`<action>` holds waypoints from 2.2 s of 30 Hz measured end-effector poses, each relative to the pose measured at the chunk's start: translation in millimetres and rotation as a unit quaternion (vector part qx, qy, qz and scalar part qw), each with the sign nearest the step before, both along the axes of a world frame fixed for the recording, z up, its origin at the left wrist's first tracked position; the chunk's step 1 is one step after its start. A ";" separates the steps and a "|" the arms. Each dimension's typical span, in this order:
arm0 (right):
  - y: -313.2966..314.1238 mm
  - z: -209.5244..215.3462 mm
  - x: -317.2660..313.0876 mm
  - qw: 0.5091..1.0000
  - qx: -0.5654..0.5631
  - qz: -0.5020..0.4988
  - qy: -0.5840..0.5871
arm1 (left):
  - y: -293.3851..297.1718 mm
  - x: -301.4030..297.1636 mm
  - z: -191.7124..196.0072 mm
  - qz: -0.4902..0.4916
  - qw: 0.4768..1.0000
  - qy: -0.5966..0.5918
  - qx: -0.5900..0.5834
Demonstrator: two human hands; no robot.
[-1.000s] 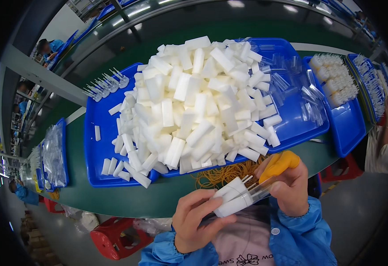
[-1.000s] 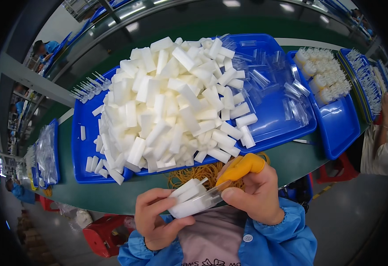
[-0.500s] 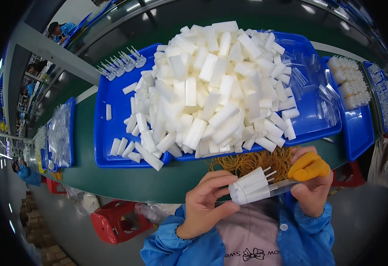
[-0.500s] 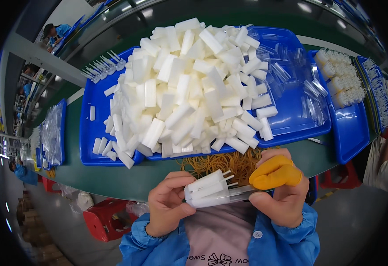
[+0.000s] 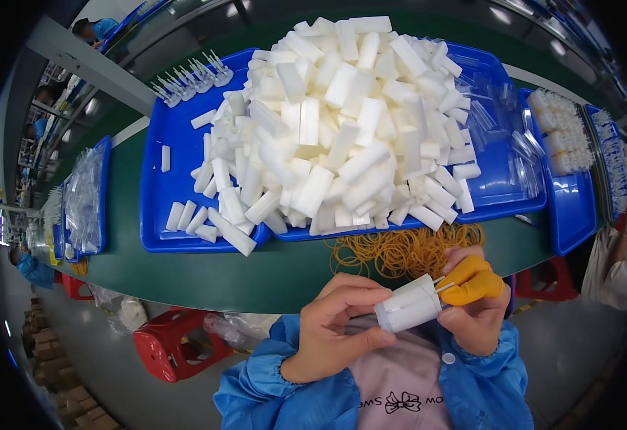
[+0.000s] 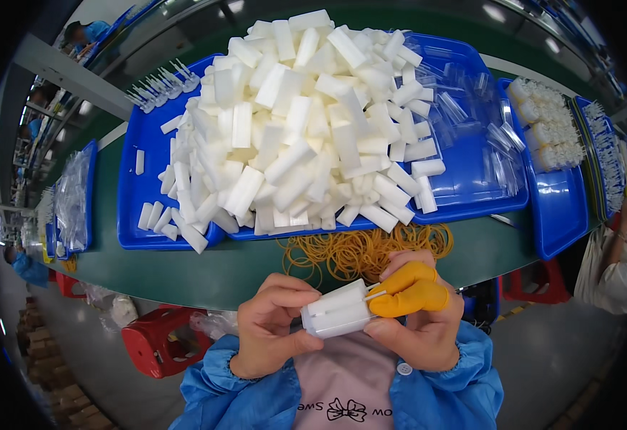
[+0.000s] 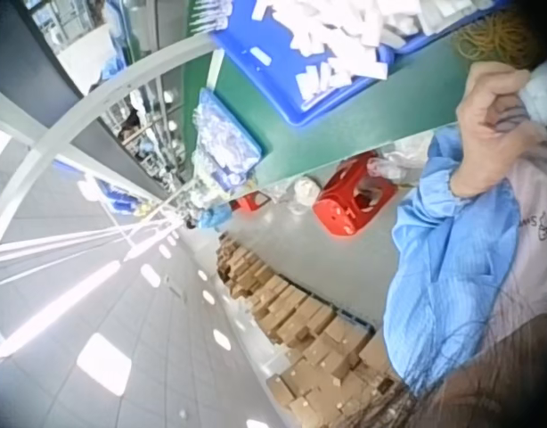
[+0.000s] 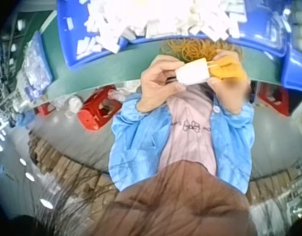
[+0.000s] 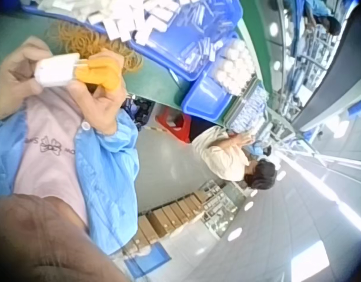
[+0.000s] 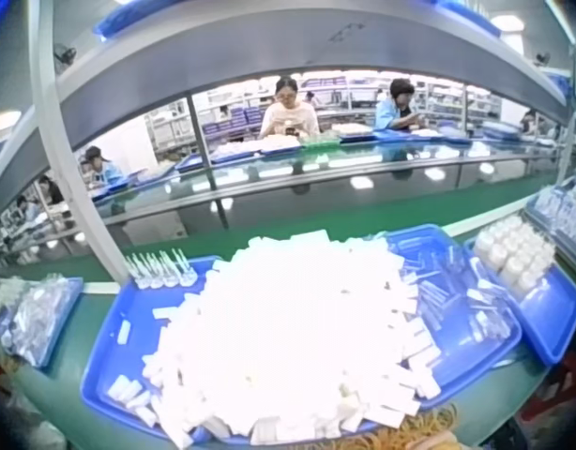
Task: The person assembles white plastic components by inserting small white sticks into a base and securing them with a rubber band. They use a yellow tool to manipulate the rubber band and a pair of scissors to trim the excess band. The process is repeated for multiple units, which are then placed into a blue tray.
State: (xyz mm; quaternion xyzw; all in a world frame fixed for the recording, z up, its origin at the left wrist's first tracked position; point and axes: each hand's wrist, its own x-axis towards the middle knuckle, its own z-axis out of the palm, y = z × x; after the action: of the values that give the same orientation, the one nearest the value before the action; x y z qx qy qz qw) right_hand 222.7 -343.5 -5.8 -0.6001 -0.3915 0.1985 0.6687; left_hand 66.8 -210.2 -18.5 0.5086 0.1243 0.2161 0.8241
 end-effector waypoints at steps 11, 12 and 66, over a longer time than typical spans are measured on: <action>4.0 -3.3 -0.6 1.000 0.005 -0.011 -0.027 | -3.3 2.8 -4.0 0.028 0.999 0.016 -0.016; 2.5 -3.8 2.5 0.999 0.007 -0.009 -0.036 | -4.0 2.9 -3.6 0.031 0.999 0.020 -0.008; -5.3 7.8 31.2 0.980 0.048 -0.077 0.174 | -5.1 7.3 1.8 0.014 0.964 0.081 0.255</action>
State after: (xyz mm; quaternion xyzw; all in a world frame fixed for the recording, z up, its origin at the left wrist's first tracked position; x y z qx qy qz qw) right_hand 253.9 -348.8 2.0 -0.5518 -0.2305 0.2290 0.7681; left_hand 74.1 -215.2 -16.7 0.7157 0.1385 0.2103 0.6514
